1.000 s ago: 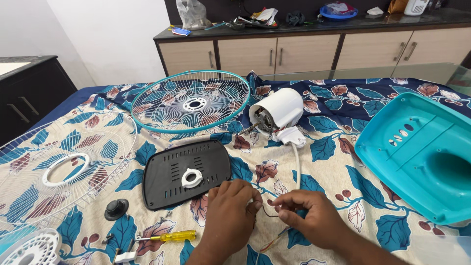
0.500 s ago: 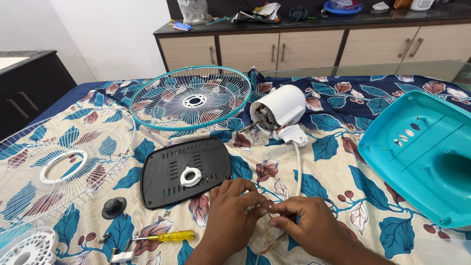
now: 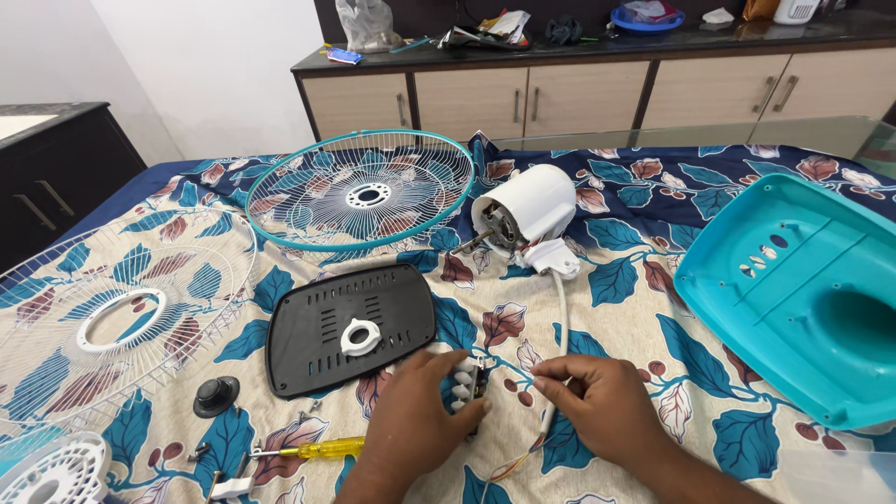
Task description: The person repairs a disassembled electric fan by stripping wires and connecting them to a switch module. They then insert the switch into the fan's teal base housing and route the power cord through the base.
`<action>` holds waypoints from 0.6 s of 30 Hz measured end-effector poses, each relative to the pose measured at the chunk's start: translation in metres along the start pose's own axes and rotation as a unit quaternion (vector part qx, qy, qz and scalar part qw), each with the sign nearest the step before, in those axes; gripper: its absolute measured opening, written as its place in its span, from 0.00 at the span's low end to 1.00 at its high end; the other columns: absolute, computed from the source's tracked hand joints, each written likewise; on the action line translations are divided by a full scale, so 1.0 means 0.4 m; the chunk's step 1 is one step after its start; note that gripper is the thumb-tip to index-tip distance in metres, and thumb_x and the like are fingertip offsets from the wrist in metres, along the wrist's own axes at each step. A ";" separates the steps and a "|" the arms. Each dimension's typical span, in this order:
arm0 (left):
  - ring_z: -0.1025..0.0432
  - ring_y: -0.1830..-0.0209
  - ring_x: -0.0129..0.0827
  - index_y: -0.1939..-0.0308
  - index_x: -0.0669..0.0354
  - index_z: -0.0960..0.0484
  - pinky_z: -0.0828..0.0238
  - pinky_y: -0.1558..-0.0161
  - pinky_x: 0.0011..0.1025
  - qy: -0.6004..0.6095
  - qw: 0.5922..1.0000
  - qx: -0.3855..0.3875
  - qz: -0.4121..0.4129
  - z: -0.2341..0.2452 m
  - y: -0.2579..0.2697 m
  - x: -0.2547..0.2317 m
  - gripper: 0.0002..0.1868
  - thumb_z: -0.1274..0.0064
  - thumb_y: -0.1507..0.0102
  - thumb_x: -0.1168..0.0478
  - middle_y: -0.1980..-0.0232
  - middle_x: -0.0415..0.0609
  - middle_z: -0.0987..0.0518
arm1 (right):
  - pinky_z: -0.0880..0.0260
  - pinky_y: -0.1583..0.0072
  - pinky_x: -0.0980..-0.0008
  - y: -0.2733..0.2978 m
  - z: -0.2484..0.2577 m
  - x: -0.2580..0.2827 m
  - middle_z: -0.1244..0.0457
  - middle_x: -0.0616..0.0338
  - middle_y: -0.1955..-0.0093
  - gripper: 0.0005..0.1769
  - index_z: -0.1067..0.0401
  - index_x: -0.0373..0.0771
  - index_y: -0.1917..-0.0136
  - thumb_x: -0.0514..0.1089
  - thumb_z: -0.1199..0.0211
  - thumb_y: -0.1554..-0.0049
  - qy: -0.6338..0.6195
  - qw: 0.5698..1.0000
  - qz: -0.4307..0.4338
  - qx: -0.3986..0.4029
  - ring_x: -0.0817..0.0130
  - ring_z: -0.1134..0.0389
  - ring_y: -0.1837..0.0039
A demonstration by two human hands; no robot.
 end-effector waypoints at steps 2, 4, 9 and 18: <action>0.22 0.52 0.39 0.41 0.53 0.19 0.25 0.48 0.36 0.045 0.999 -0.003 0.029 -0.009 -0.005 0.012 0.32 0.31 0.49 0.53 0.51 0.50 0.18 | 0.31 0.61 0.77 -0.005 -0.006 -0.006 0.24 0.63 0.62 0.14 0.17 0.41 0.46 0.42 0.31 0.46 -0.055 0.998 0.025 0.015 0.80 0.30 0.65; 0.19 0.59 0.34 0.42 0.55 0.18 0.22 0.54 0.32 0.101 0.993 0.007 0.067 -0.018 -0.009 0.027 0.29 0.34 0.48 0.56 0.55 0.49 0.15 | 0.30 0.61 0.78 -0.009 -0.013 -0.010 0.25 0.64 0.62 0.13 0.19 0.38 0.47 0.40 0.32 0.47 -0.100 0.993 0.051 0.022 0.81 0.29 0.64; 0.21 0.66 0.25 0.41 0.61 0.21 0.26 0.65 0.23 0.328 0.935 0.094 0.100 -0.056 -0.019 0.030 0.26 0.37 0.44 0.64 0.59 0.45 0.15 | 0.31 0.61 0.76 -0.007 -0.025 -0.031 0.25 0.59 0.64 0.08 0.16 0.34 0.55 0.39 0.28 0.48 -0.111 0.991 0.048 0.054 0.79 0.31 0.64; 0.25 0.68 0.20 0.34 0.63 0.24 0.30 0.68 0.20 0.435 0.871 0.192 0.127 -0.111 -0.013 0.031 0.27 0.42 0.39 0.66 0.60 0.45 0.16 | 0.36 0.62 0.75 0.014 -0.023 0.001 0.27 0.62 0.64 0.09 0.15 0.36 0.55 0.41 0.27 0.49 -0.073 0.991 0.107 0.037 0.80 0.37 0.66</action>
Point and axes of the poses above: each hand's wrist, its own y-axis away from the middle knuckle, its own z-axis out of the back of the hand, x = y × z, the point moved 5 cm from there along -y, towards the middle knuckle
